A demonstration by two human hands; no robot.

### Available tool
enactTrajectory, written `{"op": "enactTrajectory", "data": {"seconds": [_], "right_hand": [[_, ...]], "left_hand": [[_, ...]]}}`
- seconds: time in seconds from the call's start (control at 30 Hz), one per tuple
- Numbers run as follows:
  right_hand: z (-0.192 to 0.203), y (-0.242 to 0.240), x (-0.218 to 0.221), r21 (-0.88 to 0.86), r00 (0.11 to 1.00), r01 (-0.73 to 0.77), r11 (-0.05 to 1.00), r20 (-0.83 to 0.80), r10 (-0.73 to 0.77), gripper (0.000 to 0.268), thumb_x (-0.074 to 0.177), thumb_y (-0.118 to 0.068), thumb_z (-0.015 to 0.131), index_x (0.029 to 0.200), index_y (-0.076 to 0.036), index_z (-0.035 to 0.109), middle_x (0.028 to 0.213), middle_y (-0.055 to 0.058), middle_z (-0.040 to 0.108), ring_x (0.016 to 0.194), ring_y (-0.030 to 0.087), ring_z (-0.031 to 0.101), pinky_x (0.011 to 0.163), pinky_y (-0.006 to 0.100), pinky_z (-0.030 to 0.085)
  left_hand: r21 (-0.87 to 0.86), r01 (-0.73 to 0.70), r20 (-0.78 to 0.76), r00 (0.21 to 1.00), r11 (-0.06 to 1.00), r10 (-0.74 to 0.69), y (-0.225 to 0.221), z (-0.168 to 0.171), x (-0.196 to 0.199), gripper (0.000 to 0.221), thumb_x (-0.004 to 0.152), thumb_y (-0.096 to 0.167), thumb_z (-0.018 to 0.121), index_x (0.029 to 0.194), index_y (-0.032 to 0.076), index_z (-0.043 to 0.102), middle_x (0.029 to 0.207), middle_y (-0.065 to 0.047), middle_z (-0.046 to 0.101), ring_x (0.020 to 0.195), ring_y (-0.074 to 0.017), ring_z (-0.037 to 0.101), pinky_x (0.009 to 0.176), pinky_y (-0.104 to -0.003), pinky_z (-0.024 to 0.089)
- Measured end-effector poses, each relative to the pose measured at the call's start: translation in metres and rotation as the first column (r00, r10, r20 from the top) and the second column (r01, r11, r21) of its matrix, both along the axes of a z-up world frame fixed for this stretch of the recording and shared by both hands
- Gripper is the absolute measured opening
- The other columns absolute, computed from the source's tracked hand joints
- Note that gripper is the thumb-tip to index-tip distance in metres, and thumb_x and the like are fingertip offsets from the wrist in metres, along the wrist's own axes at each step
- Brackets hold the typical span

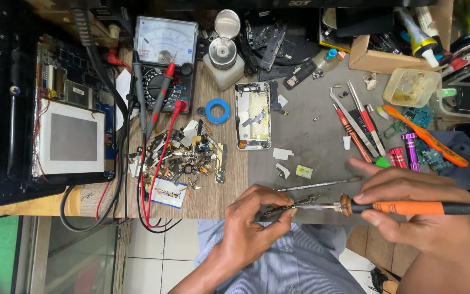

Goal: Soldering components on a small circuit board using a handheld soldering iron

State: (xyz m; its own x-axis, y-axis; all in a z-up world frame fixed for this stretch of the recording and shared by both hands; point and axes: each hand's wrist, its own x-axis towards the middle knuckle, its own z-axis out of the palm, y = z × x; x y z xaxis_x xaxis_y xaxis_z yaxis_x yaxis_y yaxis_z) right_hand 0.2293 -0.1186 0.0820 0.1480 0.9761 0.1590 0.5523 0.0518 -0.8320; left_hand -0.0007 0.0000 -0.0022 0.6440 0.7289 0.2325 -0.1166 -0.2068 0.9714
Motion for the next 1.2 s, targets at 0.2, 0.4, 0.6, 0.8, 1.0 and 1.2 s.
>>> {"op": "enactTrajectory", "data": {"seconds": [0.2,0.4,0.6,0.8,1.0,1.2], "right_hand": [[0.000,0.003,0.001,0.046,0.999,-0.044,0.998,0.033,0.043,0.014,0.079,-0.015,0.073,0.088,-0.004,0.074,0.085,0.009,0.077,0.079,0.020,0.078,0.117,0.057,0.063],[-0.006,-0.002,0.005,0.010,0.999,-0.014,1.000,-0.029,0.014,0.016,0.080,-0.011,0.073,0.093,-0.002,0.074,0.088,0.009,0.078,0.087,0.023,0.080,0.120,0.061,0.060],[-0.012,-0.006,0.006,0.015,0.999,-0.007,1.000,-0.050,0.008,0.016,0.079,-0.011,0.073,0.093,-0.002,0.073,0.088,0.010,0.077,0.088,0.024,0.080,0.120,0.062,0.060],[-0.009,-0.006,0.004,-0.009,0.997,0.016,1.000,-0.070,-0.017,0.016,0.081,-0.011,0.073,0.094,-0.002,0.074,0.087,0.010,0.078,0.086,0.023,0.080,0.121,0.063,0.059],[-0.014,-0.012,0.004,-0.018,0.992,0.092,0.996,-0.082,-0.093,0.016,0.079,-0.010,0.074,0.092,-0.001,0.074,0.093,0.014,0.079,0.119,0.044,0.077,0.118,0.060,0.061],[-0.060,-0.038,0.019,0.276,0.768,0.158,0.948,-0.637,0.058,0.020,0.109,-0.014,0.057,0.127,-0.011,0.067,0.125,0.009,0.068,0.122,0.023,0.070,0.128,0.089,0.042]], "left_hand": [[0.004,-0.001,0.001,1.000,1.000,0.001,0.000,-0.001,0.000,0.018,0.087,0.003,0.079,0.100,0.007,0.067,0.097,-0.009,0.075,0.091,-0.0222,0.074,0.082,-0.032,0.060],[0.019,0.003,0.017,1.000,1.000,-0.003,0.000,-0.001,0.000,0.017,0.089,0.004,0.078,0.101,0.007,0.067,0.098,-0.009,0.075,0.091,-0.0224,0.074,0.084,-0.033,0.060],[0.020,0.001,0.004,1.000,1.000,-0.001,0.001,0.000,0.000,0.016,0.089,0.005,0.078,0.100,0.007,0.068,0.097,-0.009,0.075,0.091,-0.0222,0.074,0.083,-0.032,0.060],[0.018,-0.009,0.004,1.000,1.000,0.009,0.000,0.001,0.000,0.017,0.087,0.003,0.079,0.099,0.007,0.067,0.097,-0.009,0.075,0.091,-0.0218,0.073,0.081,-0.032,0.060],[0.027,-0.011,-0.018,1.000,1.000,0.011,-0.001,-0.001,0.000,0.017,0.087,0.005,0.080,0.100,0.008,0.068,0.097,-0.008,0.076,0.091,-0.0212,0.074,0.081,-0.032,0.060],[0.014,-0.017,-0.026,1.000,1.000,0.018,-0.001,-0.002,0.001,0.017,0.086,0.004,0.079,0.098,0.008,0.068,0.096,-0.007,0.076,0.091,-0.0203,0.074,0.081,-0.031,0.060]]}}
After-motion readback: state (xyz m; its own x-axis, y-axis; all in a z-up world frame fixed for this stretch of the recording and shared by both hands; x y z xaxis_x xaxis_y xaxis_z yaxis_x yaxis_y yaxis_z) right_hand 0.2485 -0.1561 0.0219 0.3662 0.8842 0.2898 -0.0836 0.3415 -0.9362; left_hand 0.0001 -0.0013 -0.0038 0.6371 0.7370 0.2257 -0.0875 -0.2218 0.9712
